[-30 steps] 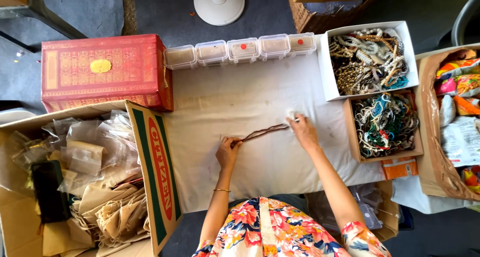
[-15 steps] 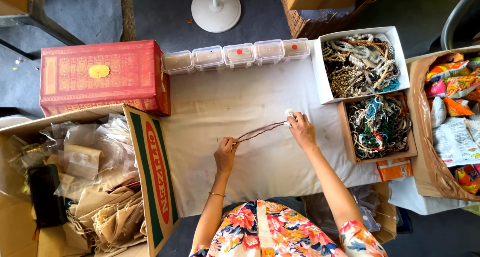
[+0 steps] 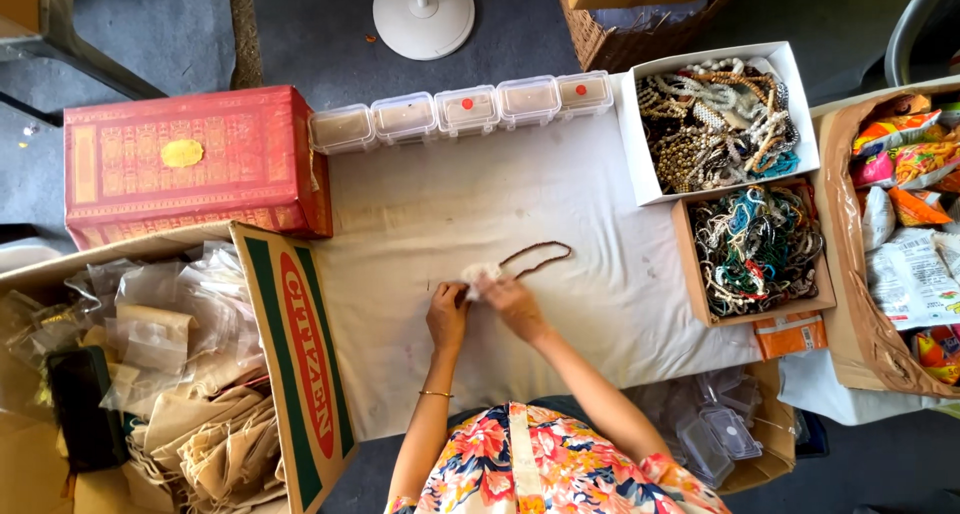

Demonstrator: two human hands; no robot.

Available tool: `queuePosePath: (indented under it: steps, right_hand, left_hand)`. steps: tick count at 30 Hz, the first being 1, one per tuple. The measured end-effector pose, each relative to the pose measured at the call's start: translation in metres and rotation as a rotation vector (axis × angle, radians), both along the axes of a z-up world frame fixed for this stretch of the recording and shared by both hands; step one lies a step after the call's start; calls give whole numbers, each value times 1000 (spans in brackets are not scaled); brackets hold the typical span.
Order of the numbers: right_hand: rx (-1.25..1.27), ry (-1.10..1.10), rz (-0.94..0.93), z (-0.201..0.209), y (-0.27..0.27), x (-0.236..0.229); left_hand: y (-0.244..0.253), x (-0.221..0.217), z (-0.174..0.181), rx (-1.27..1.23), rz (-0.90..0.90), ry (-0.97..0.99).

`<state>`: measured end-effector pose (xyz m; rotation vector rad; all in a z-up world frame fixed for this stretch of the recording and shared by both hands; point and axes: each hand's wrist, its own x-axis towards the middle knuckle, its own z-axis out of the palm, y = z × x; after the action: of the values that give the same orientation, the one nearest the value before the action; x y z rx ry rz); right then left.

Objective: The person places a necklace into a small plastic container, wipes it with a cloth, and sets it aside. They then take a second necklace, wipe it, and place it into a small plastic bag.

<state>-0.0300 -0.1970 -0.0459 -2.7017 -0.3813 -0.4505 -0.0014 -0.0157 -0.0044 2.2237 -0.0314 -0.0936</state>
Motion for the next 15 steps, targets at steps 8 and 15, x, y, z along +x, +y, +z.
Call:
queuePosePath:
  steps: [8, 15]
  right_hand:
    - [-28, 93, -406, 3, -87, 0]
    - [-82, 78, -390, 14, -108, 1]
  left_hand:
    - [-5, 5, 15, 47, 55, 107]
    - [-31, 1, 205, -280, 86, 76]
